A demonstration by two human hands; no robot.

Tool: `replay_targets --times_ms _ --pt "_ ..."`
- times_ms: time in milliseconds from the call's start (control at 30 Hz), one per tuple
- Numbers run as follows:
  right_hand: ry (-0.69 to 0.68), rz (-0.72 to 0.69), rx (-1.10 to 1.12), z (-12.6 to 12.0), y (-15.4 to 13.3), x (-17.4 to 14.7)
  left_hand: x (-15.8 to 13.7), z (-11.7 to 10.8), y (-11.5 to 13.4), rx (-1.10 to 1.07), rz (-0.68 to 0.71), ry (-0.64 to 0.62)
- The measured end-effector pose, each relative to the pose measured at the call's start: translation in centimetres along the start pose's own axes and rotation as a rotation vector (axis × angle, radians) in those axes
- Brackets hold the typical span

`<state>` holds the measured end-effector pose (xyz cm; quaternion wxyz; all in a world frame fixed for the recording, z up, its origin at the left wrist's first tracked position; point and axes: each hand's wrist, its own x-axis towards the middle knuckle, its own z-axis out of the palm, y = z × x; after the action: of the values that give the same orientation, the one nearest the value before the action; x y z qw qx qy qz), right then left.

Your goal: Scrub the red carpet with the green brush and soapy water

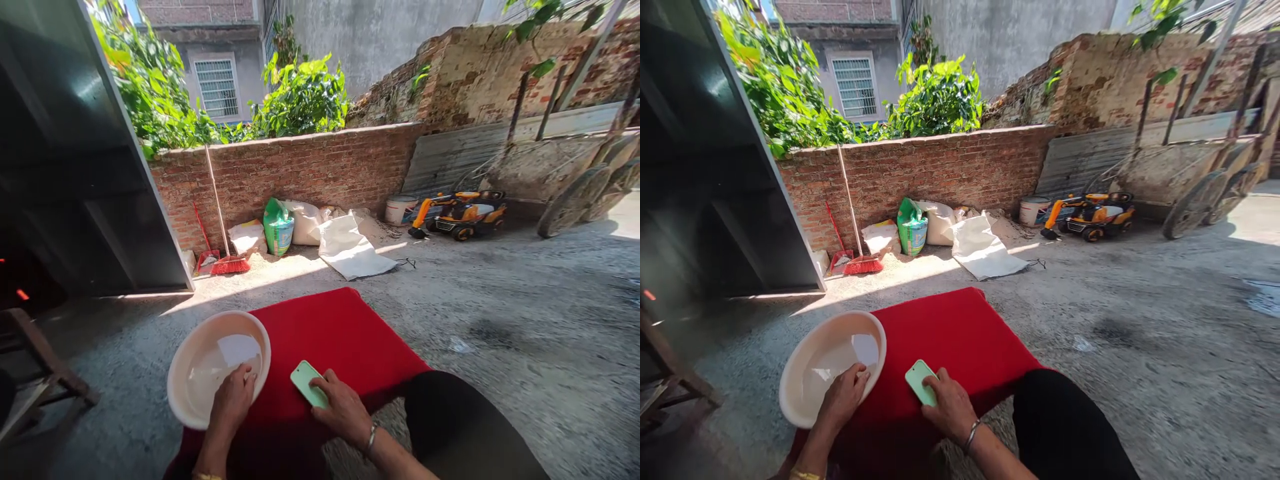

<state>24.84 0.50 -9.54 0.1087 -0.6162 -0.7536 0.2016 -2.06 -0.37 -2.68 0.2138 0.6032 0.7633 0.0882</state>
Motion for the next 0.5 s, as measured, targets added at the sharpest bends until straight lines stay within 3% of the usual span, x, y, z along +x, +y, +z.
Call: replay_targets --times_ms 167,267,367,500 --pt "0.224 0.169 -0.075 -4.0 7.5 0.5 0.2 -0.2 0.3 -0.011 0.01 -0.055" --pt "0.33 0.211 -0.044 -5.2 10.2 0.8 0.1 -0.2 0.3 -0.022 0.004 -0.06" --pt "0.331 0.203 0.008 -4.7 10.0 1.1 0.1 -0.2 0.2 -0.027 0.006 -0.053" --pt "0.264 0.185 0.016 -3.6 7.2 1.1 -0.1 -0.3 0.2 -0.022 -0.006 -0.047"
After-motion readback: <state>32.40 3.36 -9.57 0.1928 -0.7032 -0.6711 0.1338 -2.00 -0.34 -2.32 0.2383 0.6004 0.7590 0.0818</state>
